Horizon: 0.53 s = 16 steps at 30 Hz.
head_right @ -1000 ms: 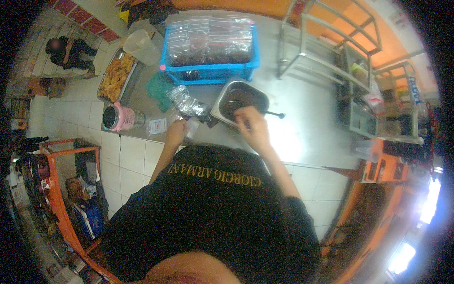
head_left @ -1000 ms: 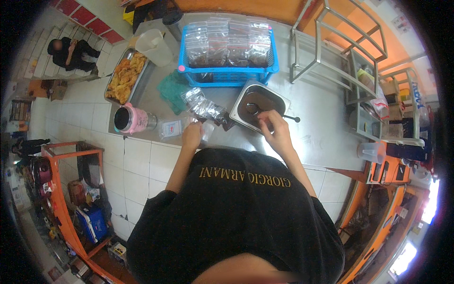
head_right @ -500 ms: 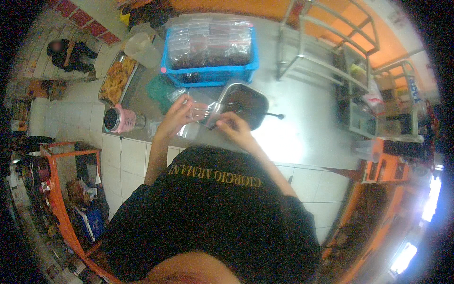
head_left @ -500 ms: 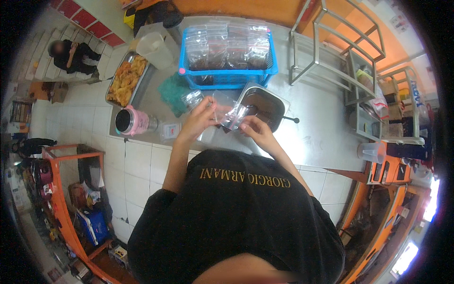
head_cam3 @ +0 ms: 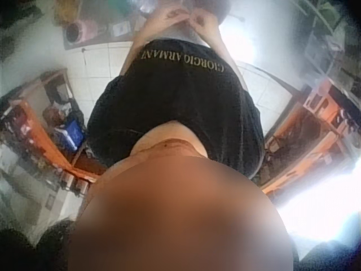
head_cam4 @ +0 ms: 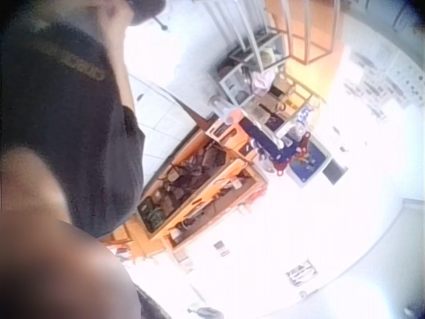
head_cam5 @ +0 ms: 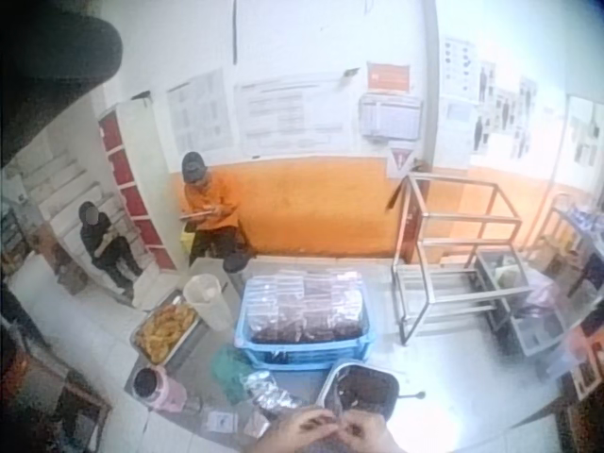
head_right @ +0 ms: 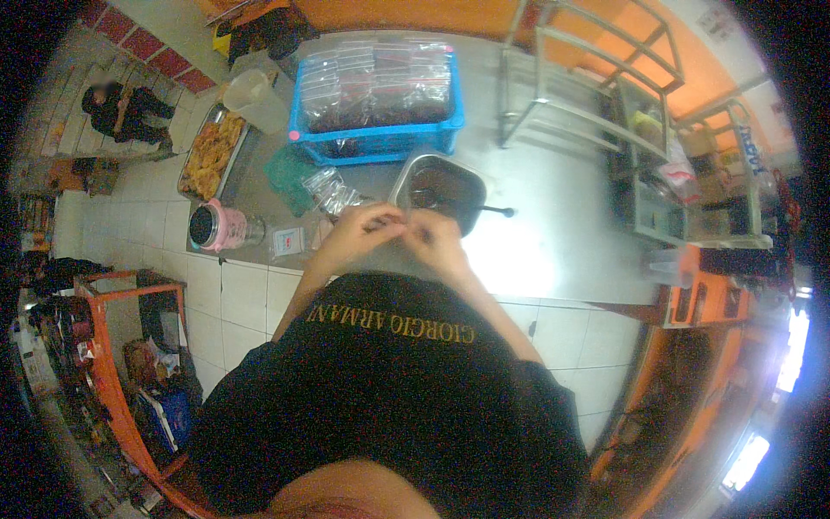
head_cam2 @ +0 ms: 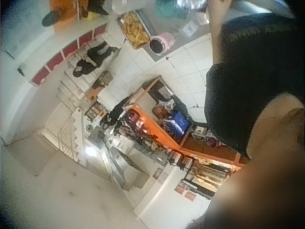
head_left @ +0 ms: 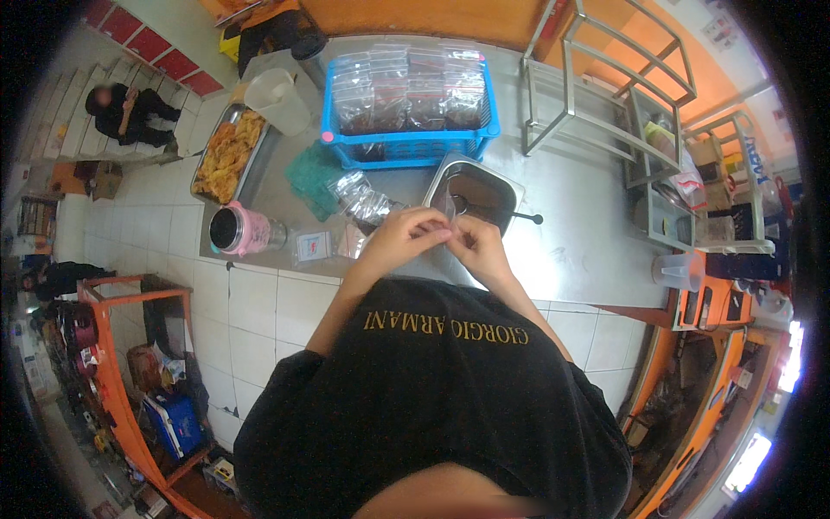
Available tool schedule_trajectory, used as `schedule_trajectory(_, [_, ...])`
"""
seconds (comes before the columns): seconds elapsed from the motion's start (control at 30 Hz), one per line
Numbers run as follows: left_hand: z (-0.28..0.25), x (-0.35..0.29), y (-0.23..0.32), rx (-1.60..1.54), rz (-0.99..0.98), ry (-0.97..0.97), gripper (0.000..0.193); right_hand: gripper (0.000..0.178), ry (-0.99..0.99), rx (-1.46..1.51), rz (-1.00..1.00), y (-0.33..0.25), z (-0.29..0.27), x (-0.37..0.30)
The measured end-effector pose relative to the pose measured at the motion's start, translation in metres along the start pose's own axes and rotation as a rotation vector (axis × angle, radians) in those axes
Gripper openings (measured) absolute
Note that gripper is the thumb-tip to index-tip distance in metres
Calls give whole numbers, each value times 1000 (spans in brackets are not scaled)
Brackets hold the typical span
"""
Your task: The person scoops a dark viscous substance from a metal container into small clear plastic bags using a ladle, then seals each bag and places it into a blue basket. The process is repeated continuously throughout the clip.
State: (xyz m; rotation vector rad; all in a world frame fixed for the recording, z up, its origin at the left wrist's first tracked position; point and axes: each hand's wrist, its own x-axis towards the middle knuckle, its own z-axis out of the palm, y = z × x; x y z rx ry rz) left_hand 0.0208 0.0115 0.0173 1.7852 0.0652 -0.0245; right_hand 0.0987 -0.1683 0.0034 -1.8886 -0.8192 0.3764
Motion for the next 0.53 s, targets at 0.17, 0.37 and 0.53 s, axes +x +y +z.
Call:
schedule_trajectory(0.17, [6,1,3,43,-1,31,24,15,-12,-50,-34,-10,-5,3])
schedule_trajectory(0.37, [-7,2,-2,1,-5,-18,21,13,-86,96,33,-19,-15,3])
schedule_trajectory(0.53, [-10,2,-2,157,27,-3,22,11,-21,-160,-41,-19,-8,0])
